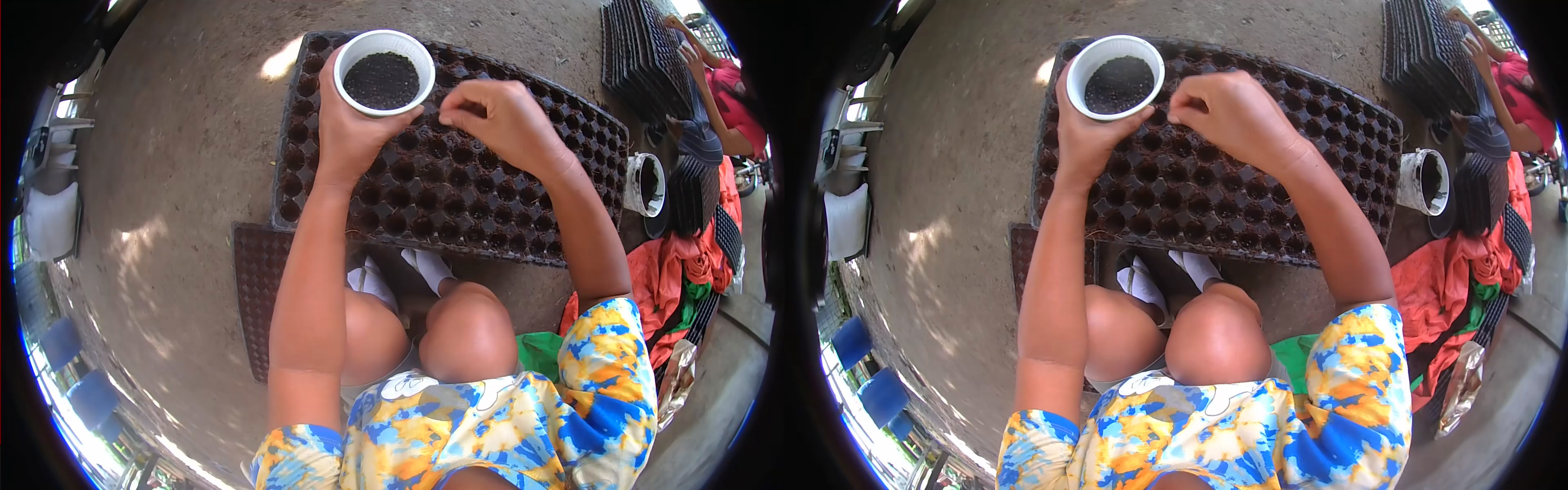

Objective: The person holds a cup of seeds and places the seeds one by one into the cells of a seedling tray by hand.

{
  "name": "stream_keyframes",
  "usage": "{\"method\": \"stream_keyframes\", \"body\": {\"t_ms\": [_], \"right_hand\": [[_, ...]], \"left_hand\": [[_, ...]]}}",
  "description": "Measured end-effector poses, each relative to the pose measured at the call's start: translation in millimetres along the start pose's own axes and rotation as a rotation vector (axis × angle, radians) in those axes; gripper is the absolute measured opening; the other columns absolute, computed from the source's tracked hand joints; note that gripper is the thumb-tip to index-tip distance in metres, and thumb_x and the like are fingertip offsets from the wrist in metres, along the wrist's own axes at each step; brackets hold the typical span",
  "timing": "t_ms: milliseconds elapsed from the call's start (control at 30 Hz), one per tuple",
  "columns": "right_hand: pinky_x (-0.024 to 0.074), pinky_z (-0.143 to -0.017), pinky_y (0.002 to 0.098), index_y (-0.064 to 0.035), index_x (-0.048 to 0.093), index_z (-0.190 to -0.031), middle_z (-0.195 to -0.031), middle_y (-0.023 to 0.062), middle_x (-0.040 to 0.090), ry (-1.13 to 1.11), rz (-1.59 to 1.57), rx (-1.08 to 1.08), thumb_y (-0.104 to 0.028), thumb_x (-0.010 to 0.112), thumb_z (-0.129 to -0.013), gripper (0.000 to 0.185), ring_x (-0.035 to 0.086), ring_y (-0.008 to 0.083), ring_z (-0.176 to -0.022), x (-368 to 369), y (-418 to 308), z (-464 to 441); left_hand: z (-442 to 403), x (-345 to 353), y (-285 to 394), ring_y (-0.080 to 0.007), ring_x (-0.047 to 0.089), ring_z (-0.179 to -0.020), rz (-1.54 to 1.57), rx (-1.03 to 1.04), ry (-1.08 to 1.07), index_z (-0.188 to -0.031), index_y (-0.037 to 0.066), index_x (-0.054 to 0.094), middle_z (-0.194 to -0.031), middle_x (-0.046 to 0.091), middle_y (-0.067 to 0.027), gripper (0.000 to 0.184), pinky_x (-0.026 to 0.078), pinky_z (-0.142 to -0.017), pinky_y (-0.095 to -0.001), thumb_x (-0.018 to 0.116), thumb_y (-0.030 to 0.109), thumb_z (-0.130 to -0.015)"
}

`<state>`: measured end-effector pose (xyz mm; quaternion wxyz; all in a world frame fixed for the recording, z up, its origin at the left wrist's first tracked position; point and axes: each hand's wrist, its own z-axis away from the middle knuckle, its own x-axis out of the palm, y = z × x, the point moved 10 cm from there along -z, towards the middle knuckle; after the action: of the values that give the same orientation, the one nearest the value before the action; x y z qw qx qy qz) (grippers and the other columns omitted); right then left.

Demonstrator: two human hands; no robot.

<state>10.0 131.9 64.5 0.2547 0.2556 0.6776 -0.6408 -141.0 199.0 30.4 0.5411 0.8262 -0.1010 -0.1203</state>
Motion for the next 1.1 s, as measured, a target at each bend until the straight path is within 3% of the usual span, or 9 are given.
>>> {"method": "stream_keyframes", "body": {"t_ms": [100,200,300,333,467,567,600,700,1100], "right_hand": [[0.0536,-0.071,0.0361,-0.0001,0.070,-0.092,-0.086,0.0154,0.069,-0.007,0.246,-0.227,-0.010,0.067,-0.082,0.014,0.068,0.0298,-0.077,1.4,-41.0,-18.5],[0.0537,-0.072,0.0410,-0.0013,0.069,-0.091,-0.088,0.0167,0.069,-0.186,0.578,-0.165,-0.009,0.064,-0.080,0.014,0.067,0.0350,-0.082,42.0,-24.9,-38.4],[0.0536,-0.072,0.0431,-0.0025,0.069,-0.091,-0.088,0.0168,0.069,-0.108,0.529,-0.275,-0.007,0.062,-0.079,0.014,0.067,0.0351,-0.082,40.6,-32.6,-42.9],[0.0540,-0.072,0.0407,-0.0025,0.069,-0.091,-0.085,0.0157,0.069,-0.173,0.482,-0.150,-0.009,0.064,-0.080,0.014,0.068,0.0334,-0.078,38.6,-28.6,-46.0],[0.0525,-0.065,0.0358,-0.0017,0.070,-0.091,-0.076,0.0150,0.068,-0.044,0.135,-0.167,-0.014,0.062,-0.082,0.017,0.068,0.0271,-0.069,-3.5,-45.0,-30.5],[0.0530,-0.067,0.0350,-0.0020,0.070,-0.091,-0.078,0.0146,0.069,-0.142,-0.077,-0.046,-0.012,0.065,-0.081,0.015,0.068,0.0273,-0.069,11.8,-25.4,-0.4],[0.0523,-0.068,0.0293,0.0000,0.069,-0.093,-0.080,0.0132,0.070,-0.223,-0.058,0.005,-0.006,0.069,-0.081,0.013,0.068,0.0177,-0.071,27.3,-14.3,9.5],[0.0536,-0.075,0.0385,-0.0034,0.071,-0.097,-0.086,0.0164,0.070,-0.314,0.029,0.051,-0.011,0.067,-0.081,0.018,0.069,0.0328,-0.081,63.3,16.6,31.3],[0.0527,-0.082,0.0391,-0.0051,0.074,-0.099,-0.095,0.0159,0.070,-0.331,0.059,0.080,-0.011,0.069,-0.082,0.020,0.067,0.0331,-0.089,61.8,24.9,39.4]], "left_hand": [[4.8,17.9,4.0,-0.0263,0.053,-0.118,-0.104,-0.008,-0.074,-0.135,0.002,0.039,-0.127,0.051,-0.0138,0.098,0.044,-0.100,-0.0368,0.093,0.016,-0.054],[7.3,36.4,16.3,-0.0311,0.050,-0.121,-0.195,0.062,-0.115,-0.136,0.003,0.040,-0.129,0.050,-0.0158,0.099,0.043,-0.102,-0.0392,0.093,0.019,-0.053],[7.1,37.4,18.7,-0.0312,0.049,-0.121,-0.226,0.080,-0.129,-0.135,0.003,0.040,-0.127,0.051,-0.0156,0.098,0.042,-0.102,-0.0394,0.092,0.018,-0.054],[5.9,35.2,18.6,-0.0303,0.050,-0.121,-0.214,0.071,-0.129,-0.135,0.003,0.040,-0.127,0.052,-0.0150,0.097,0.043,-0.102,-0.0390,0.092,0.017,-0.054],[3.9,13.5,4.2,-0.0256,0.053,-0.118,-0.039,-0.028,-0.048,-0.133,0.002,0.042,-0.125,0.054,-0.0119,0.094,0.044,-0.101,-0.0371,0.092,0.016,-0.054],[1.3,-3.6,-0.3,-0.0231,0.055,-0.116,-0.094,0.048,0.005,-0.134,0.002,0.040,-0.124,0.054,-0.0116,0.096,0.044,-0.101,-0.0352,0.093,0.015,-0.054],[2.2,-5.8,-4.4,-0.0228,0.055,-0.116,-0.069,0.031,0.013,-0.134,0.002,0.040,-0.124,0.054,-0.0117,0.097,0.044,-0.100,-0.0349,0.093,0.014,-0.054],[0.6,-8.6,-3.1,-0.0221,0.056,-0.115,-0.020,0.005,0.028,-0.135,0.001,0.037,-0.124,0.054,-0.0119,0.099,0.045,-0.100,-0.0344,0.094,0.014,-0.055],[0.1,-4.7,-2.0,-0.0215,0.056,-0.114,0.013,0.010,0.014,-0.136,0.000,0.035,-0.123,0.055,-0.0124,0.099,0.046,-0.099,-0.0339,0.093,0.012,-0.057]]}}
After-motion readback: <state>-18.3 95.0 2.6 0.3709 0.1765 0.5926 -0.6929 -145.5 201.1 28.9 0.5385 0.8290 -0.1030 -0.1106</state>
